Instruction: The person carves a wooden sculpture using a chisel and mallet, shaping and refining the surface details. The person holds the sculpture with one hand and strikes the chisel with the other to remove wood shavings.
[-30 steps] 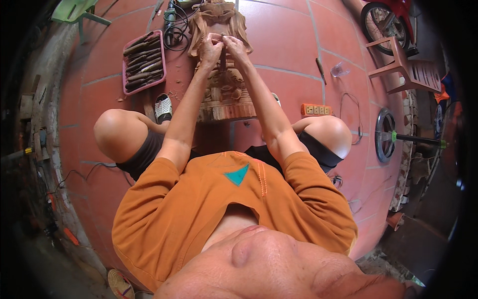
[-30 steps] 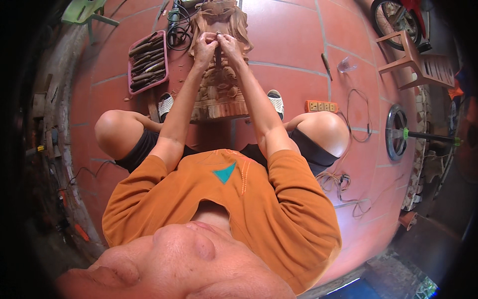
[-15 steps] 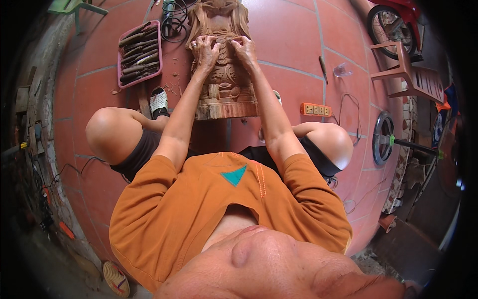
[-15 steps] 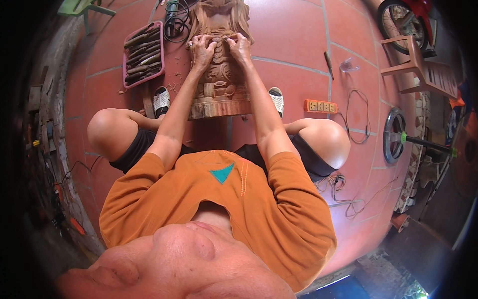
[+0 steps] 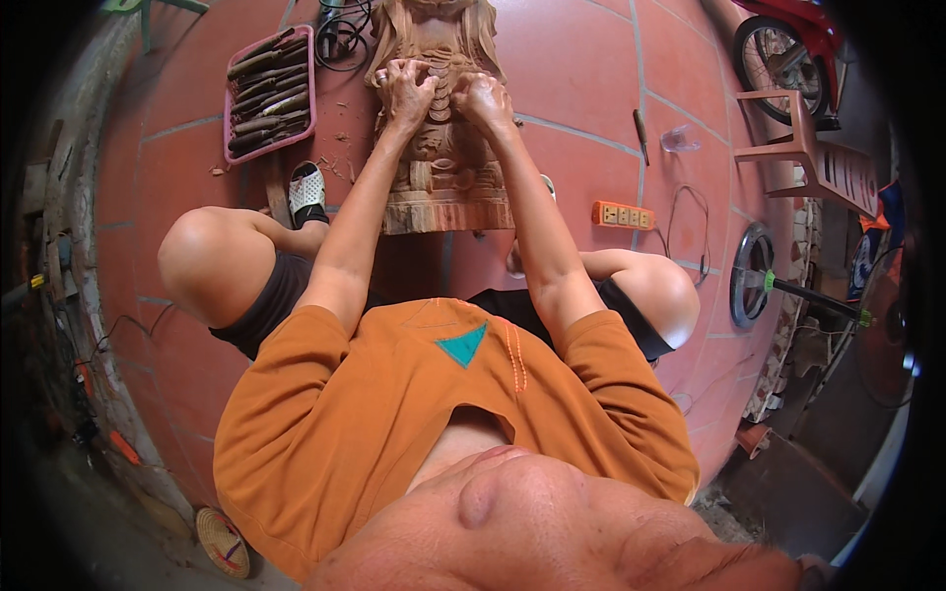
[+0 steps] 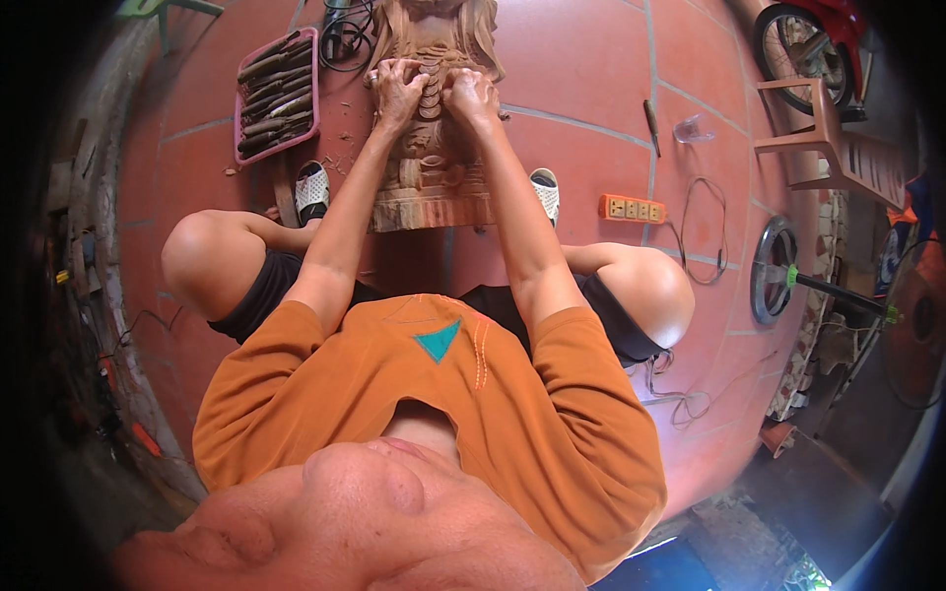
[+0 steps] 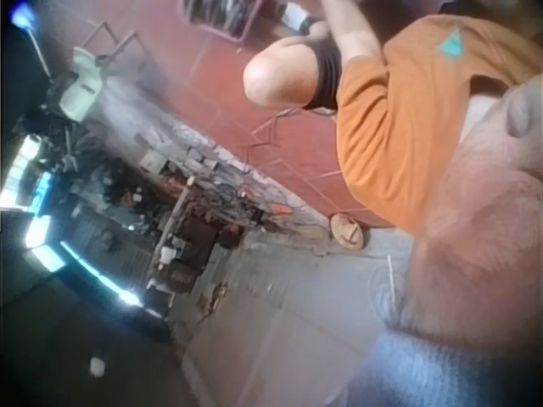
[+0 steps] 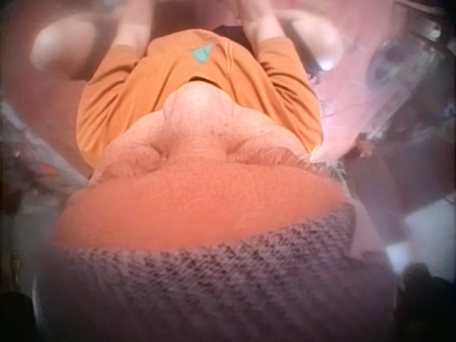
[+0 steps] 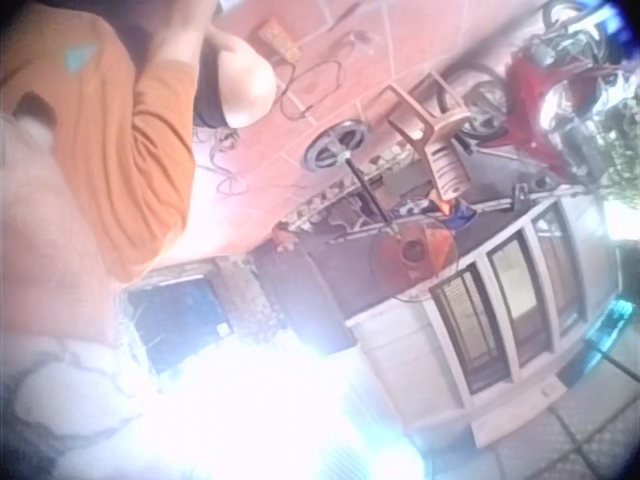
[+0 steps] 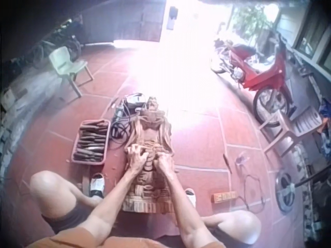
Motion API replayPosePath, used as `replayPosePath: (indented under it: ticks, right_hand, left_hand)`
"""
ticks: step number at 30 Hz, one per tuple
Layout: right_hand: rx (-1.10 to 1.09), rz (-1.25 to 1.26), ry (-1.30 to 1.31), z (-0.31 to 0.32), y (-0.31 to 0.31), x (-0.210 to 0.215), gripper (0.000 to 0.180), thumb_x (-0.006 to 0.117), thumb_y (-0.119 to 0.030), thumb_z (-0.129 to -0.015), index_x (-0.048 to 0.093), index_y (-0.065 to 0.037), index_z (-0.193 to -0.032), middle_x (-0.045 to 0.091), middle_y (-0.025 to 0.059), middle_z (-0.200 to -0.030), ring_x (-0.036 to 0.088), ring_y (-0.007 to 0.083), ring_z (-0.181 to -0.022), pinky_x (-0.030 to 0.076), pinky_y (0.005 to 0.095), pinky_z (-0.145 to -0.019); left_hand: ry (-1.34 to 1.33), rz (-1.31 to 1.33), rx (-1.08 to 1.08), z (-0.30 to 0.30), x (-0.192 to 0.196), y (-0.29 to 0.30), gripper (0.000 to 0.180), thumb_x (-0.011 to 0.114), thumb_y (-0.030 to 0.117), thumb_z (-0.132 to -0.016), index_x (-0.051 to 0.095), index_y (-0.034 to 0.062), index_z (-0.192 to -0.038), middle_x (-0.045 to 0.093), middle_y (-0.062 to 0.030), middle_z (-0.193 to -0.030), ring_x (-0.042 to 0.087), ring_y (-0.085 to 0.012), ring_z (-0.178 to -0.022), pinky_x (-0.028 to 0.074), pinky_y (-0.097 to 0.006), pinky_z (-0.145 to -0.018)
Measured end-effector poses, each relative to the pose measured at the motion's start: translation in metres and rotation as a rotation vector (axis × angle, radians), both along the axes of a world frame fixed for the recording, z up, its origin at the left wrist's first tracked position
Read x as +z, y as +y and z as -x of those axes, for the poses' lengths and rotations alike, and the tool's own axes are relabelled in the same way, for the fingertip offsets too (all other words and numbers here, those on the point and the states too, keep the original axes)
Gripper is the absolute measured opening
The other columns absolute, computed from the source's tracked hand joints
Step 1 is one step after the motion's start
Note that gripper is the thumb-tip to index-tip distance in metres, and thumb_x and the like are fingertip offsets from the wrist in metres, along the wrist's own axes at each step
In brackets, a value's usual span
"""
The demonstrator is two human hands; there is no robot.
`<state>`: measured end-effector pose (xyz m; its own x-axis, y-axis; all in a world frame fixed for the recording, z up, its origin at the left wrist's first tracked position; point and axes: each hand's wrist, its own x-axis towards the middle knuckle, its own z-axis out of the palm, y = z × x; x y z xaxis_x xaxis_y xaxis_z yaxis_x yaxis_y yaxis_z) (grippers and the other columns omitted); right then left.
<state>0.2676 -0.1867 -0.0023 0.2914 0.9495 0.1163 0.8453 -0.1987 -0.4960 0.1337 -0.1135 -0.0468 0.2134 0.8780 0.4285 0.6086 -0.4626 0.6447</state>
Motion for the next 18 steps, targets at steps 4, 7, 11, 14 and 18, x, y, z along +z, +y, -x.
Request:
replayPosePath:
  ticks: [4,7,11,14,18]
  right_hand:
    - [-0.074,0.115,0.367,-0.016,-0.003,-0.005,0.023,0.070,-0.028,-0.074,0.071,-0.009,-0.088,0.067,0.0099,-0.075,0.065,0.0223,-0.070,0.050,0.0350,-0.066]
    - [-0.085,-0.103,0.341,-0.013,0.009,-0.007,0.023,0.072,-0.024,-0.072,0.070,-0.006,-0.086,0.066,0.0105,-0.072,0.064,0.0198,-0.067,0.050,0.0335,-0.064]
    - [-0.124,-0.258,0.257,-0.008,0.018,-0.017,0.019,0.070,-0.023,-0.073,0.070,-0.007,-0.084,0.067,0.0120,-0.074,0.065,0.0259,-0.070,0.050,0.0360,-0.068]
    - [-0.109,-0.215,0.201,0.001,0.014,-0.016,0.018,0.069,-0.022,-0.073,0.070,-0.008,-0.084,0.067,0.0131,-0.076,0.066,0.0276,-0.072,0.051,0.0367,-0.069]
    - [-0.009,-0.054,0.155,-0.004,0.006,-0.007,0.016,0.070,-0.021,-0.073,0.071,-0.009,-0.083,0.067,0.0117,-0.074,0.066,0.0246,-0.068,0.051,0.0355,-0.066]
  left_hand:
    - [0.005,0.020,-0.012,0.001,0.006,-0.003,0.029,0.071,0.030,-0.070,0.069,0.0152,-0.094,0.056,-0.0111,-0.104,0.049,-0.0276,-0.105,0.035,-0.041,-0.093]
    - [-0.010,0.055,-0.004,0.003,0.005,0.000,0.030,0.072,0.032,-0.069,0.069,0.0156,-0.095,0.056,-0.0112,-0.105,0.048,-0.0279,-0.105,0.035,-0.041,-0.094]
    - [-0.029,0.074,-0.010,0.001,0.007,-0.004,0.032,0.073,0.033,-0.069,0.069,0.0156,-0.096,0.056,-0.0109,-0.106,0.047,-0.0281,-0.106,0.035,-0.041,-0.094]
    - [-0.008,0.033,-0.041,0.006,0.007,-0.003,0.032,0.073,0.033,-0.070,0.069,0.0161,-0.096,0.055,-0.0111,-0.107,0.047,-0.0288,-0.107,0.036,-0.041,-0.094]
    - [-0.010,0.067,-0.020,0.007,0.005,-0.001,0.032,0.073,0.034,-0.069,0.069,0.0162,-0.096,0.055,-0.0109,-0.108,0.047,-0.0286,-0.107,0.037,-0.041,-0.094]
